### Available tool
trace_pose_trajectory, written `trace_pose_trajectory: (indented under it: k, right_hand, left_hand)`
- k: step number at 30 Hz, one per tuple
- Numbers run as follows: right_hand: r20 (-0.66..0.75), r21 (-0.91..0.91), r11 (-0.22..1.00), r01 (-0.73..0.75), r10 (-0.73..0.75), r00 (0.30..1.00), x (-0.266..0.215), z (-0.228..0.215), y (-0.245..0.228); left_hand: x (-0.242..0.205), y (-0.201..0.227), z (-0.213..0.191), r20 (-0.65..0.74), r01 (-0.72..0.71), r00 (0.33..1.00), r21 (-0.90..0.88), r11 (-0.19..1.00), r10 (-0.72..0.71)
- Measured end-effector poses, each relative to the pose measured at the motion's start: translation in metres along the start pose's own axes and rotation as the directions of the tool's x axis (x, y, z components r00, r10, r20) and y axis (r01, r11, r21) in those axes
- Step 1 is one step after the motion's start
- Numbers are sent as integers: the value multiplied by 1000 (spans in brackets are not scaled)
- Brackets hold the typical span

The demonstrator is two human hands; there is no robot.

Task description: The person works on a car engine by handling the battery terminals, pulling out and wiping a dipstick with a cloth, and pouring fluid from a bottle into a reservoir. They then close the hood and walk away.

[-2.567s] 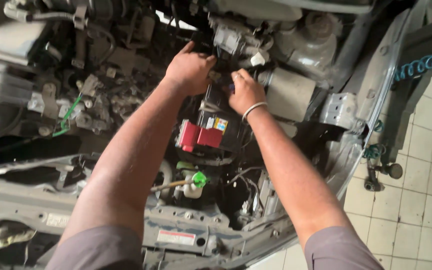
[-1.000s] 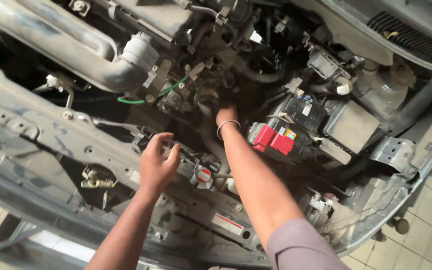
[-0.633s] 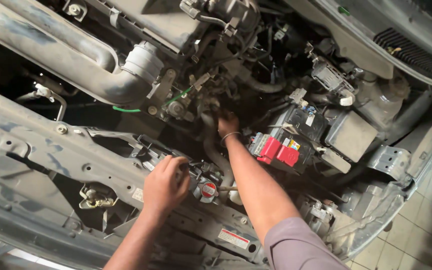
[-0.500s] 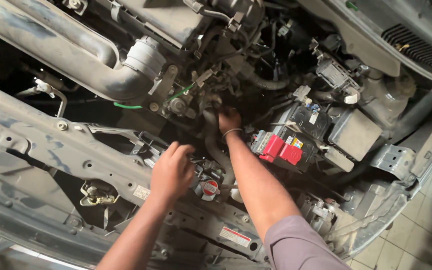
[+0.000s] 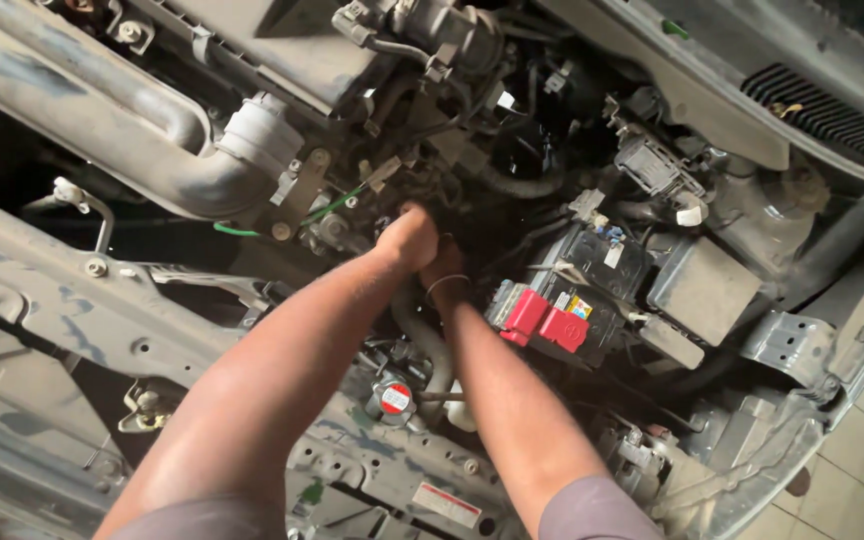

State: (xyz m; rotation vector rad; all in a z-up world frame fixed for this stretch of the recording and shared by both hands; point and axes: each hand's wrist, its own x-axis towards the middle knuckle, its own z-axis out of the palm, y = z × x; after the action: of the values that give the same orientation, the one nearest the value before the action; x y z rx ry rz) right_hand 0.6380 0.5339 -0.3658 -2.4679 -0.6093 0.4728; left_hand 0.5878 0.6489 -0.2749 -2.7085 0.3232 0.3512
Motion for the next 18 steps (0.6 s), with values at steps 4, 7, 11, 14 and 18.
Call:
trace_pose_trajectory:
  k: [4, 7, 11, 14, 18]
  right_hand:
    - [-73, 52, 985, 163, -159, 985, -10, -15, -26]
    - [-13, 21, 998, 56, -56, 998, -9, -15, -27]
    - [-55, -193, 950, 244, -259, 964, 6, 0, -11]
    - [-29, -190, 948, 257, -267, 963, 3, 1, -9]
    - [-3, -237, 945, 224, -232, 973, 6, 3, -7]
  left_hand:
    - [8, -9, 28, -7, -15, 1000, -140, 990, 15]
    - [-6, -19, 17, -12, -84, 996, -164, 983, 83]
    - [-13, -23, 9, -65, -135, 989, -68, 988, 131]
    - [-20, -15, 7, -68, -129, 990, -36, 991, 126]
    - [-14, -13, 16, -91, -89, 993, -73, 993, 82]
